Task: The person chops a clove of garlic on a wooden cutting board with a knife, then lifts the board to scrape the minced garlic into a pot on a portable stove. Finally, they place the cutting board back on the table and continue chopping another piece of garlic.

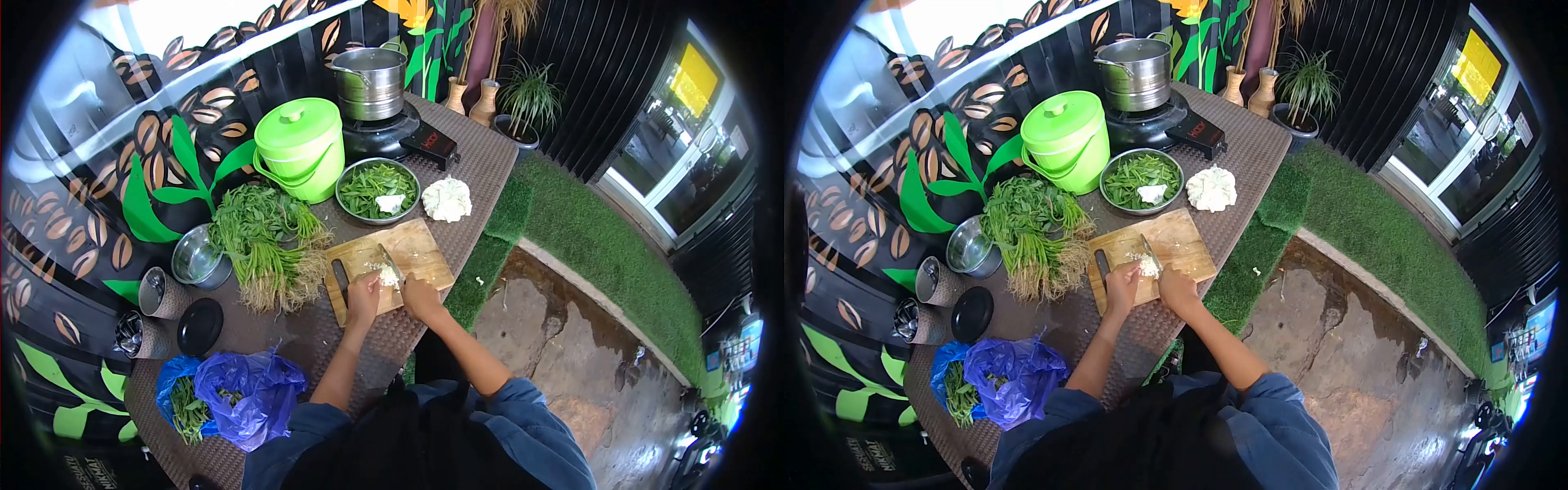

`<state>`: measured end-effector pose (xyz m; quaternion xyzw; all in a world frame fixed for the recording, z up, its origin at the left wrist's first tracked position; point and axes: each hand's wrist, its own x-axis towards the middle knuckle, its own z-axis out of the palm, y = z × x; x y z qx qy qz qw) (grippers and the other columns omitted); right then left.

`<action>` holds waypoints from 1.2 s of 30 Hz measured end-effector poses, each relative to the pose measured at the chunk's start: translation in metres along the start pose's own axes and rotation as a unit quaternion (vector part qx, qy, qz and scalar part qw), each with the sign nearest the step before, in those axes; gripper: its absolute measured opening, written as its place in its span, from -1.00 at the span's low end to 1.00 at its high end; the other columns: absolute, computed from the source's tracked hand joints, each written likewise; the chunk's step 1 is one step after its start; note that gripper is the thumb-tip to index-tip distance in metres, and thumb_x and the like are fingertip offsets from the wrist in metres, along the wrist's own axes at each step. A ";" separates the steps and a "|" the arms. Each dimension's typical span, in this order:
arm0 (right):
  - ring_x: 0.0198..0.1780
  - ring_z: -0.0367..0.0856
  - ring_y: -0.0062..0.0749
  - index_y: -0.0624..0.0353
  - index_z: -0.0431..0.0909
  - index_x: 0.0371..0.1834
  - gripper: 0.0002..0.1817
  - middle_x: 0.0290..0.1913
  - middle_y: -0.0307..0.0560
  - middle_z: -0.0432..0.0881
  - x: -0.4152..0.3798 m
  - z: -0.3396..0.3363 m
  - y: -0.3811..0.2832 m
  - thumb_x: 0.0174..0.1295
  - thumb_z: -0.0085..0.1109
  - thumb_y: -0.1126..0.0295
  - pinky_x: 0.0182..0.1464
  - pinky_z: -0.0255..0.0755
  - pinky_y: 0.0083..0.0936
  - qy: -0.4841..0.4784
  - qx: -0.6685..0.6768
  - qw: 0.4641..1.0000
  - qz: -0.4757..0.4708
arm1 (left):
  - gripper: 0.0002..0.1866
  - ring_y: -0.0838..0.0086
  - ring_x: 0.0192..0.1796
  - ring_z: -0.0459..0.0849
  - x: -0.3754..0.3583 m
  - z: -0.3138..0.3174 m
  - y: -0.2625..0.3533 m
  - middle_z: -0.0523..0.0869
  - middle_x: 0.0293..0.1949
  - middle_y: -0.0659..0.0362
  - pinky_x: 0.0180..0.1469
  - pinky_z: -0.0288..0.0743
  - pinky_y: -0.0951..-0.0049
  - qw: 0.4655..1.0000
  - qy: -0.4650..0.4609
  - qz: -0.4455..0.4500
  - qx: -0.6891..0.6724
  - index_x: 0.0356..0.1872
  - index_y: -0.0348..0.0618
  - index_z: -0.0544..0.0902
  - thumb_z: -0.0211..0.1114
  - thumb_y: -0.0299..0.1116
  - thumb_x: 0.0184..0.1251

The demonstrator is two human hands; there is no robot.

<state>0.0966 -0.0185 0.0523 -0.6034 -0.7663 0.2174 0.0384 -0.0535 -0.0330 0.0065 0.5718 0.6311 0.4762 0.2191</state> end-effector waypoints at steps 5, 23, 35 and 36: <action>-0.18 0.67 0.25 0.39 0.36 -0.07 -0.67 -0.25 0.39 0.64 -0.010 0.013 -0.008 0.36 -0.08 0.27 -0.16 0.56 0.01 0.011 -0.002 1.000 0.011 | -0.80 0.10 -0.10 0.64 -0.002 -0.004 -0.004 0.72 -0.20 -0.05 -0.02 0.51 0.27 0.997 0.023 0.053 0.045 -0.18 -0.31 0.71 0.30 -0.56 0.16; -0.11 0.69 0.11 0.34 0.34 -0.09 -0.70 -0.19 0.34 0.64 -0.002 0.022 -0.014 0.19 0.12 0.42 -0.10 0.58 -0.07 0.021 0.041 0.998 0.041 | -0.84 0.32 -0.20 0.69 -0.014 0.010 -0.008 0.75 -0.26 0.05 -0.25 0.51 0.43 0.995 0.081 0.033 -0.038 -0.28 -0.28 0.75 0.44 -0.47 0.10; -0.16 0.66 0.26 0.33 0.32 0.00 -0.67 -0.28 0.36 0.64 0.010 0.024 0.000 0.35 -0.06 0.27 -0.11 0.55 0.02 0.017 0.048 0.998 0.027 | -0.87 0.26 -0.17 0.67 -0.012 0.012 -0.007 0.75 -0.25 0.07 -0.19 0.53 0.37 0.993 0.093 0.077 0.013 -0.31 -0.26 0.76 0.42 -0.47 0.11; -0.18 0.66 0.26 0.32 0.32 0.00 -0.68 -0.29 0.35 0.65 0.007 0.023 0.002 0.35 -0.06 0.28 -0.12 0.55 0.02 0.019 0.031 0.999 0.010 | -0.87 0.25 -0.17 0.67 -0.011 0.012 -0.007 0.75 -0.26 0.07 -0.17 0.53 0.37 0.992 0.095 0.078 0.010 -0.31 -0.26 0.76 0.41 -0.47 0.12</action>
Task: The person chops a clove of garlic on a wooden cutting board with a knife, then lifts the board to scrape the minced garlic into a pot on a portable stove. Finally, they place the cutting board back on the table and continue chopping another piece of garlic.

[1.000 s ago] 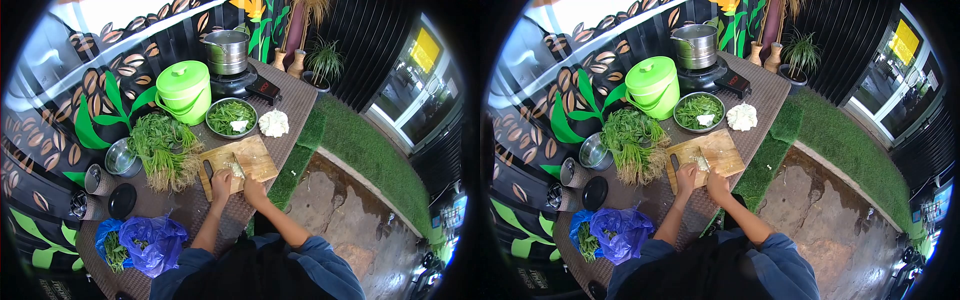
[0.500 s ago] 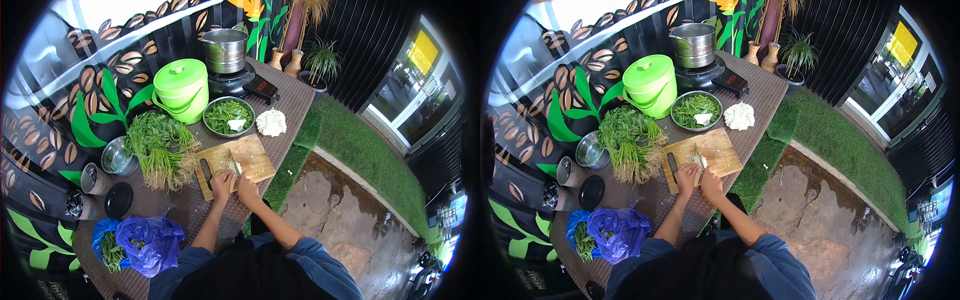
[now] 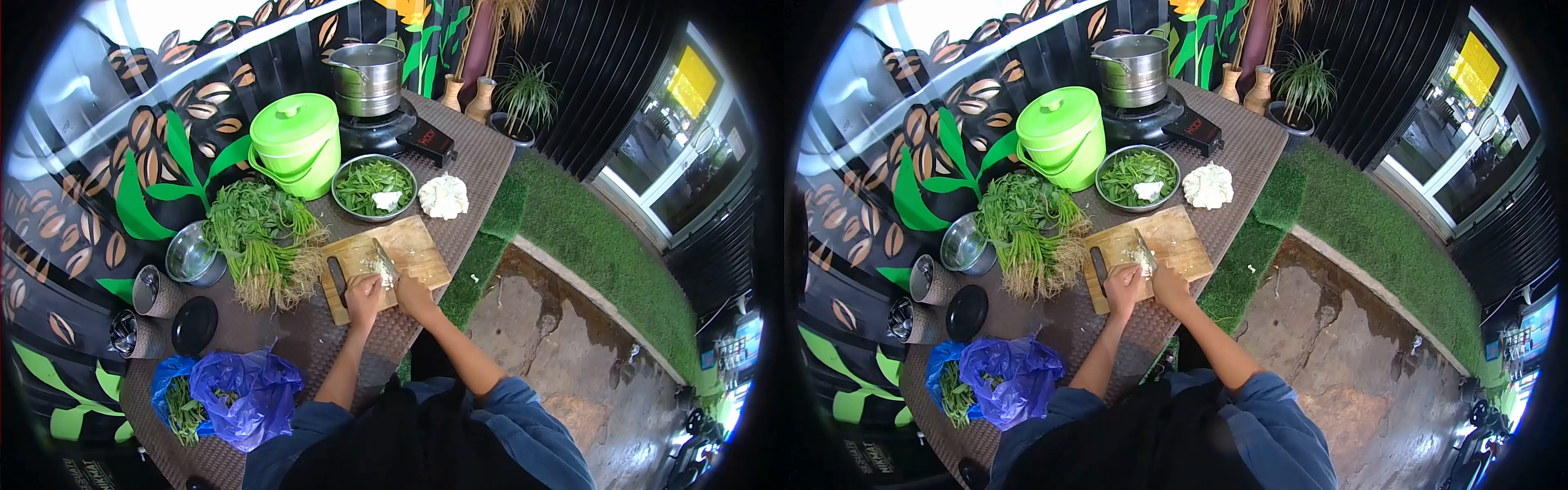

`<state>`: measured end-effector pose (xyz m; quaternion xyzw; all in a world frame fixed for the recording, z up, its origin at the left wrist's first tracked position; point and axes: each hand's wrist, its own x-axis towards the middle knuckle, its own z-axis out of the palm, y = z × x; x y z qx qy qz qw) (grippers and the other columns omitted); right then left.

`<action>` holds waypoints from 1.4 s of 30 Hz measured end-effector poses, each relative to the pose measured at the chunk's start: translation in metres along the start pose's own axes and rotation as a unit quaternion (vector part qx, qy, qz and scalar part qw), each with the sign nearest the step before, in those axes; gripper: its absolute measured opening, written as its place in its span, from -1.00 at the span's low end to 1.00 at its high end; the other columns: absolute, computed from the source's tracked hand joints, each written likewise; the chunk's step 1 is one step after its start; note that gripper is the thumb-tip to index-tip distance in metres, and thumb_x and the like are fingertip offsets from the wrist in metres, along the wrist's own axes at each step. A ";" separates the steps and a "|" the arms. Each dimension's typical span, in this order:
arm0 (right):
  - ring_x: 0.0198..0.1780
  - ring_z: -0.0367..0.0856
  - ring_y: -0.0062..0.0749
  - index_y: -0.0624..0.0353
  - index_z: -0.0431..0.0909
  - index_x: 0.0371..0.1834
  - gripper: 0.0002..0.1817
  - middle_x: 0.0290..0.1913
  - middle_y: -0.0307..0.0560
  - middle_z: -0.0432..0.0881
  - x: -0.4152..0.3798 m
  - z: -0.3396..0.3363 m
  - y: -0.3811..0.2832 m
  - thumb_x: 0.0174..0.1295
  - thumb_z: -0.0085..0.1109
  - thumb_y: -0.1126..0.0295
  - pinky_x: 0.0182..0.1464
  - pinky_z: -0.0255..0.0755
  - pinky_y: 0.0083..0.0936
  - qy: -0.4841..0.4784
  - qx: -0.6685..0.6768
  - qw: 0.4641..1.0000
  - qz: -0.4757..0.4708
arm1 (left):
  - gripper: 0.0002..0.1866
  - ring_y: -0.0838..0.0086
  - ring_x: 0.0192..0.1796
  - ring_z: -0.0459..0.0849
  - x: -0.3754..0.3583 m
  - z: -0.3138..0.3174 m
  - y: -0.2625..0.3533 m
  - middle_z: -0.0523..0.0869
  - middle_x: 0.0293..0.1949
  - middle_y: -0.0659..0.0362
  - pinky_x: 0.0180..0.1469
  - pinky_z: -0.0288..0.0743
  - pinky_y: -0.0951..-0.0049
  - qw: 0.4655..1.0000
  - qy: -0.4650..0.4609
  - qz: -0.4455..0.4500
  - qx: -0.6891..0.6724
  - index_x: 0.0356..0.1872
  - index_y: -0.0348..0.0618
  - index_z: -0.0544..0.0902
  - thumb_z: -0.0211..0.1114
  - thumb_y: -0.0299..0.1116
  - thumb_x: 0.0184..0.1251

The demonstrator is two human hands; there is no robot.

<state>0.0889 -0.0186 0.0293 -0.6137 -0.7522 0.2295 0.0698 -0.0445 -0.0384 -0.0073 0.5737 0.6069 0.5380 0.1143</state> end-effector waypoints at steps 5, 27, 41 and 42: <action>-0.29 0.72 0.11 0.35 0.34 -0.11 -0.78 -0.37 0.25 0.68 -0.011 0.022 -0.012 0.29 -0.07 0.40 -0.28 0.62 -0.14 0.053 -0.020 0.998 0.029 | -0.88 0.24 -0.17 0.67 0.000 0.001 0.003 0.75 -0.27 0.06 -0.12 0.53 0.37 1.000 0.001 -0.007 0.003 -0.32 -0.26 0.76 0.41 -0.47 0.12; -0.20 0.70 0.16 0.32 0.36 -0.11 -0.76 -0.30 0.30 0.66 -0.020 0.019 -0.022 0.33 -0.10 0.35 -0.18 0.60 -0.06 0.049 0.029 0.996 0.067 | -0.83 0.17 -0.13 0.65 0.000 0.000 0.010 0.74 -0.23 0.01 -0.06 0.52 0.30 1.000 0.001 -0.003 0.008 -0.23 -0.28 0.73 0.33 -0.53 0.14; -0.29 0.72 0.11 0.36 0.32 -0.10 -0.67 -0.38 0.27 0.67 -0.002 0.016 -0.020 0.26 0.06 0.30 -0.28 0.63 -0.14 0.063 -0.004 0.998 0.010 | -0.75 0.19 -0.17 0.67 -0.005 0.002 -0.002 0.73 -0.23 -0.01 -0.12 0.52 0.34 1.000 0.003 0.000 0.000 -0.16 -0.27 0.72 0.24 -0.62 0.12; -0.28 0.72 0.11 0.37 0.33 -0.09 -0.68 -0.36 0.28 0.67 -0.001 0.006 -0.020 0.25 0.06 0.33 -0.27 0.62 -0.13 0.036 0.016 0.999 0.019 | -0.76 0.24 -0.22 0.68 -0.004 0.002 -0.004 0.73 -0.25 0.01 -0.21 0.52 0.38 0.999 0.009 0.036 0.013 -0.17 -0.26 0.72 0.24 -0.63 0.13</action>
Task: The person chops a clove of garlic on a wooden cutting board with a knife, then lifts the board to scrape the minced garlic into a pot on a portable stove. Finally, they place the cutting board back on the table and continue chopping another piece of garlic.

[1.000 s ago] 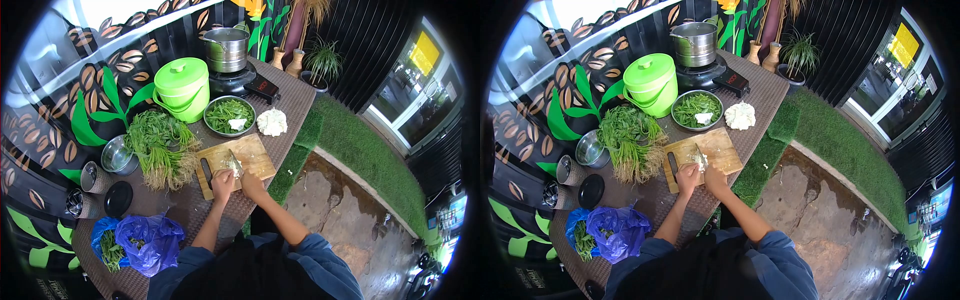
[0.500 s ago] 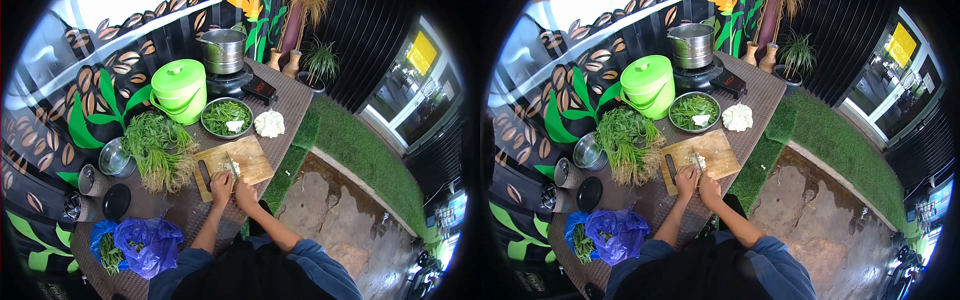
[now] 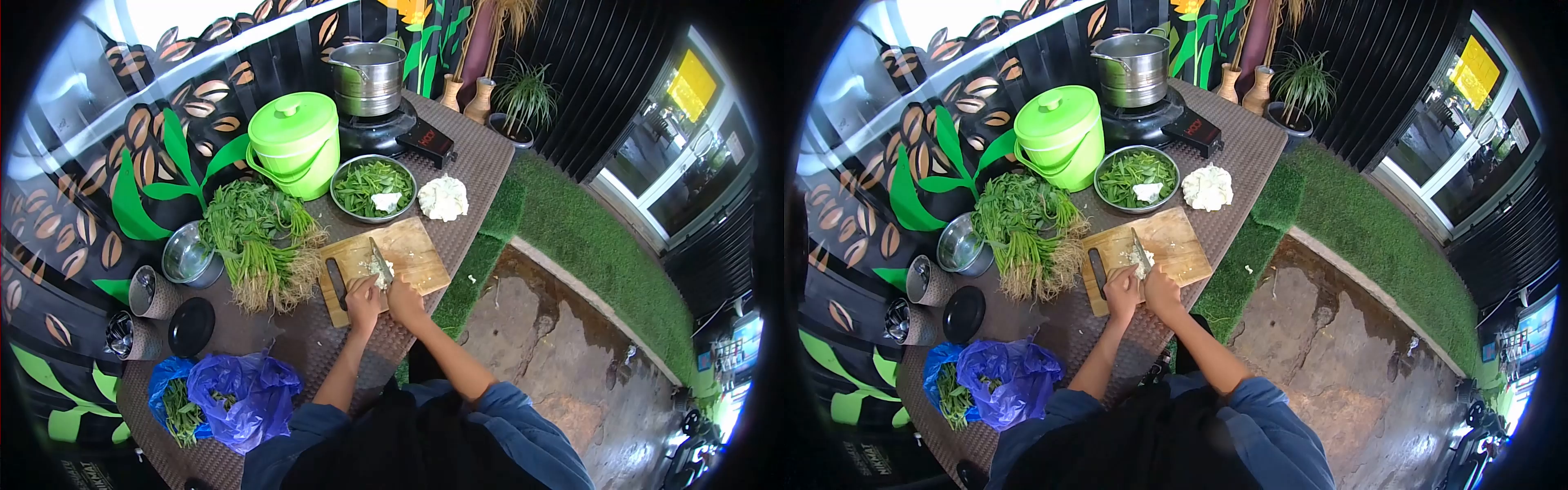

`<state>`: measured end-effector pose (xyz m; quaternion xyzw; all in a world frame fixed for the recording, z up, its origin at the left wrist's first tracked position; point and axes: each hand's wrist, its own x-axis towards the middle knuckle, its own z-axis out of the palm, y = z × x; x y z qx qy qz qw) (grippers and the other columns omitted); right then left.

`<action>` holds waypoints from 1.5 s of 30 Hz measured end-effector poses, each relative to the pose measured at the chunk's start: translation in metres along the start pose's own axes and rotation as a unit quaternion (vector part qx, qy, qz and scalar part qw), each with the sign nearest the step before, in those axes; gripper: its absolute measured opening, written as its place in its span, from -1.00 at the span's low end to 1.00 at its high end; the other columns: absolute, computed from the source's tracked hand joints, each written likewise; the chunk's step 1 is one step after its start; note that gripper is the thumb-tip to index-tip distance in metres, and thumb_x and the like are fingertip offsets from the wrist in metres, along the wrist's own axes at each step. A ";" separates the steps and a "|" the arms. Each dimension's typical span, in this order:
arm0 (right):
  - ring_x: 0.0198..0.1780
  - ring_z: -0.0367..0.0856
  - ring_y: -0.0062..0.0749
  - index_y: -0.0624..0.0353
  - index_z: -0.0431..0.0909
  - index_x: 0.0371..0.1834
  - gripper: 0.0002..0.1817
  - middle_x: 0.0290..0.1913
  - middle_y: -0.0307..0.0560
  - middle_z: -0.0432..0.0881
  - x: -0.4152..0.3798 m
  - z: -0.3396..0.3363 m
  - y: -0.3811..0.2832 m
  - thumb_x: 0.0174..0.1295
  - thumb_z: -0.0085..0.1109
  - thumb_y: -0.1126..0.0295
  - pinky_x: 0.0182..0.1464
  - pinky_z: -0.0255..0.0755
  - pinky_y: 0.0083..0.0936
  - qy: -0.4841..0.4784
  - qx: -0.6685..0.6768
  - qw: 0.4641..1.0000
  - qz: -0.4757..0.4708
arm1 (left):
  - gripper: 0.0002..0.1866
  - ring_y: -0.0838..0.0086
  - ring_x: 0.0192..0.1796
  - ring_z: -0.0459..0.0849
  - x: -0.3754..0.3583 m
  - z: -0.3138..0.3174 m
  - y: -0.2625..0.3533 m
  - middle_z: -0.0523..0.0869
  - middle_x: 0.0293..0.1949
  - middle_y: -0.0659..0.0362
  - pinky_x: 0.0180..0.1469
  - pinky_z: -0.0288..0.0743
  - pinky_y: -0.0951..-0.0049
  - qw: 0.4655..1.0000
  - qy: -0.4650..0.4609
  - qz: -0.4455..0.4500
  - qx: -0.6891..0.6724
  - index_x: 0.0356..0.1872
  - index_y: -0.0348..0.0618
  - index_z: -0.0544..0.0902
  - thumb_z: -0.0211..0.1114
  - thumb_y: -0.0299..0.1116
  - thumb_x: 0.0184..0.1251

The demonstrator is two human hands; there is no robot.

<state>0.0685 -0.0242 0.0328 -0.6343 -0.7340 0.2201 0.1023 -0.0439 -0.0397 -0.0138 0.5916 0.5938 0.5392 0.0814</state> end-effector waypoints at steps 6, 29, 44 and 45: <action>-0.29 0.72 0.12 0.36 0.37 -0.17 -0.73 -0.35 0.30 0.67 -0.018 0.019 -0.006 0.29 -0.03 0.32 -0.29 0.62 -0.11 0.030 -0.012 0.999 0.023 | -0.76 0.18 -0.21 0.68 0.002 0.000 0.005 0.73 -0.24 -0.01 -0.18 0.53 0.33 1.000 0.002 -0.012 0.005 -0.17 -0.27 0.72 0.23 -0.66 0.14; -0.15 0.68 0.20 0.36 0.30 -0.01 -0.69 -0.25 0.36 0.65 -0.017 0.013 -0.012 0.29 -0.03 0.36 -0.13 0.58 -0.08 -0.025 0.025 0.998 0.054 | -0.89 0.19 -0.23 0.65 -0.002 -0.003 0.010 0.73 -0.31 0.01 -0.17 0.53 0.32 0.994 0.029 -0.105 -0.026 -0.30 -0.30 0.71 0.30 -0.59 0.14; -0.29 0.73 0.09 0.36 0.35 -0.11 -0.75 -0.36 0.20 0.67 -0.006 0.010 -0.005 0.29 -0.02 0.38 -0.27 0.64 -0.21 0.001 -0.067 0.997 -0.035 | -0.83 0.21 -0.08 0.54 0.002 -0.004 0.013 0.72 -0.21 0.08 0.03 0.44 0.29 0.998 0.031 -0.032 0.045 -0.26 -0.27 0.73 0.37 -0.55 0.08; -0.29 0.73 0.09 0.36 0.35 -0.11 -0.75 -0.36 0.20 0.67 -0.003 0.006 -0.002 0.29 -0.02 0.38 -0.27 0.64 -0.21 0.000 -0.065 0.997 -0.034 | -0.83 0.21 -0.07 0.55 0.002 -0.005 0.013 0.72 -0.20 0.08 0.04 0.44 0.28 0.998 0.027 -0.035 0.039 -0.26 -0.27 0.73 0.37 -0.54 0.08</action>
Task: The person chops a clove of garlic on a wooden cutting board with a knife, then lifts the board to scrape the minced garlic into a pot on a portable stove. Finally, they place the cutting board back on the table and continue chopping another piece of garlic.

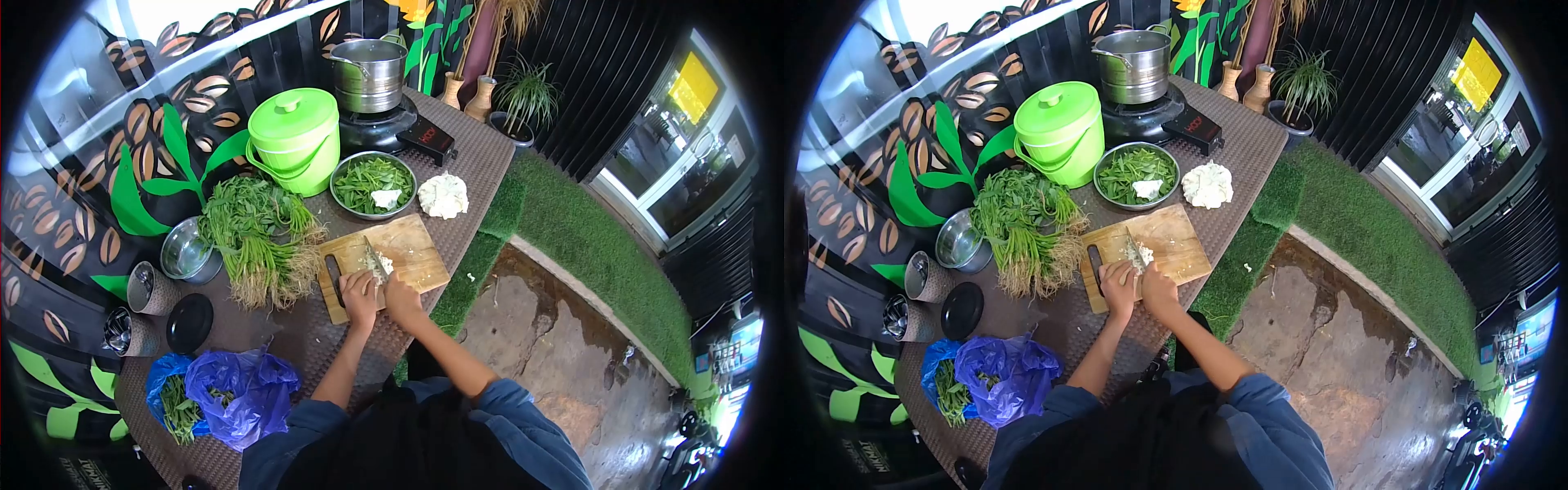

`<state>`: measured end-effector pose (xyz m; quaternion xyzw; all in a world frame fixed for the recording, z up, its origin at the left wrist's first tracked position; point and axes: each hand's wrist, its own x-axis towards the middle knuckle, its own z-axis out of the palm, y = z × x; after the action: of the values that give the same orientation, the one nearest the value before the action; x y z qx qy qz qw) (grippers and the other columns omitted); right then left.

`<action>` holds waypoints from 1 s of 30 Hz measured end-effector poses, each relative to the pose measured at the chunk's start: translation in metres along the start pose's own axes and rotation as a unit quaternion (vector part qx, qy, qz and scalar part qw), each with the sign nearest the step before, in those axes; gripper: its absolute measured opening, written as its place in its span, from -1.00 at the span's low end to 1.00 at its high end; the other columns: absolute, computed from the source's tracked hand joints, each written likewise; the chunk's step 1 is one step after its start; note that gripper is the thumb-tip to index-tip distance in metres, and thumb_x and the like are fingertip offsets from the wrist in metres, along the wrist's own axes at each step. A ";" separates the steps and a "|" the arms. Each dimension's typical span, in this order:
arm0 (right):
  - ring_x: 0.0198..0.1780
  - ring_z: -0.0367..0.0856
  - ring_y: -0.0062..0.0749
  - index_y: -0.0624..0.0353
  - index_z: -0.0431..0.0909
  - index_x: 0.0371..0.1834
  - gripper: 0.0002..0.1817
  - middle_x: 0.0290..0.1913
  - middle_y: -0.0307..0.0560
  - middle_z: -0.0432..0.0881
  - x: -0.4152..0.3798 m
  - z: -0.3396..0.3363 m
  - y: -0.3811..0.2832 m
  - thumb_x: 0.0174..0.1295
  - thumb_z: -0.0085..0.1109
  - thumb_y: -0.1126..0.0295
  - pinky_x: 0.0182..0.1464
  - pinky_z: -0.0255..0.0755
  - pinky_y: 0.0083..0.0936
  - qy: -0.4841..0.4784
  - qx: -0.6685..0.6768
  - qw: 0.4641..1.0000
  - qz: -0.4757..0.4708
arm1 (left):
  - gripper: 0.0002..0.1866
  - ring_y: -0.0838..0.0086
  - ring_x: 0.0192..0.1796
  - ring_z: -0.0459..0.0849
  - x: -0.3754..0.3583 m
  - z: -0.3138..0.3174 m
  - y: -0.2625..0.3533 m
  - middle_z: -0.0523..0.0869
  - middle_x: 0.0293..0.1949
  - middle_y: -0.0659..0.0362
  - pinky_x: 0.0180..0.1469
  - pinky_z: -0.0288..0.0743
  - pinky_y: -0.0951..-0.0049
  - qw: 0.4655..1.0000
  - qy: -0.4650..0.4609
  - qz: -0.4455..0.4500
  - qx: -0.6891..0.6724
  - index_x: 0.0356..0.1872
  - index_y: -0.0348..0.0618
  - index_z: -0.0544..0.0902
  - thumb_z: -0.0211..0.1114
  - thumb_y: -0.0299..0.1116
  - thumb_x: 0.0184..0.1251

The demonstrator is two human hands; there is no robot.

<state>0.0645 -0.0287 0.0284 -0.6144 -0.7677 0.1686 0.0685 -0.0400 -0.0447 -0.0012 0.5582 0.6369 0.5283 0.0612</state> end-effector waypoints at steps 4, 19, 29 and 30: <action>-0.35 0.72 0.08 0.34 0.35 -0.15 -0.78 -0.41 0.19 0.67 -0.006 -0.012 0.010 0.34 -0.08 0.36 -0.34 0.62 -0.16 0.028 0.015 0.997 -0.077 | -0.82 0.21 -0.04 0.57 0.001 0.001 -0.002 0.73 -0.17 0.09 0.06 0.43 0.27 1.000 -0.009 -0.015 -0.005 -0.25 -0.28 0.73 0.38 -0.53 0.08; -0.23 0.68 0.18 0.34 0.31 -0.10 -0.73 -0.33 0.35 0.63 0.005 -0.010 0.041 0.39 -0.10 0.30 -0.21 0.54 -0.01 -0.060 -0.014 0.997 -0.050 | -0.86 0.25 -0.05 0.60 -0.001 0.007 -0.009 0.75 -0.17 0.13 0.04 0.42 0.31 0.999 -0.035 0.005 0.016 -0.25 -0.25 0.74 0.33 -0.49 0.17; -0.82 0.31 -0.49 0.23 0.38 -0.26 -0.69 -0.75 -0.21 0.32 0.017 -0.049 0.058 0.43 -0.18 0.19 -0.81 0.23 -0.49 -0.240 0.425 0.872 0.035 | -0.92 0.31 -0.07 0.61 0.005 -0.008 0.009 0.75 -0.26 0.15 0.00 0.48 0.36 0.998 -0.027 0.009 -0.051 -0.41 -0.27 0.76 0.44 -0.53 0.04; -0.82 0.31 -0.49 0.23 0.38 -0.26 -0.69 -0.75 -0.21 0.32 0.011 -0.050 0.059 0.43 -0.18 0.19 -0.81 0.23 -0.49 -0.237 0.425 0.873 0.035 | -0.91 0.31 -0.04 0.60 0.005 -0.009 0.008 0.76 -0.22 0.14 0.03 0.47 0.36 0.998 -0.034 -0.010 -0.052 -0.38 -0.25 0.77 0.44 -0.51 0.06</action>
<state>0.1317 0.0023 0.0539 -0.4946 -0.5930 0.6212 0.1333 -0.0425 -0.0472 0.0111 0.5657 0.6117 0.5404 0.1173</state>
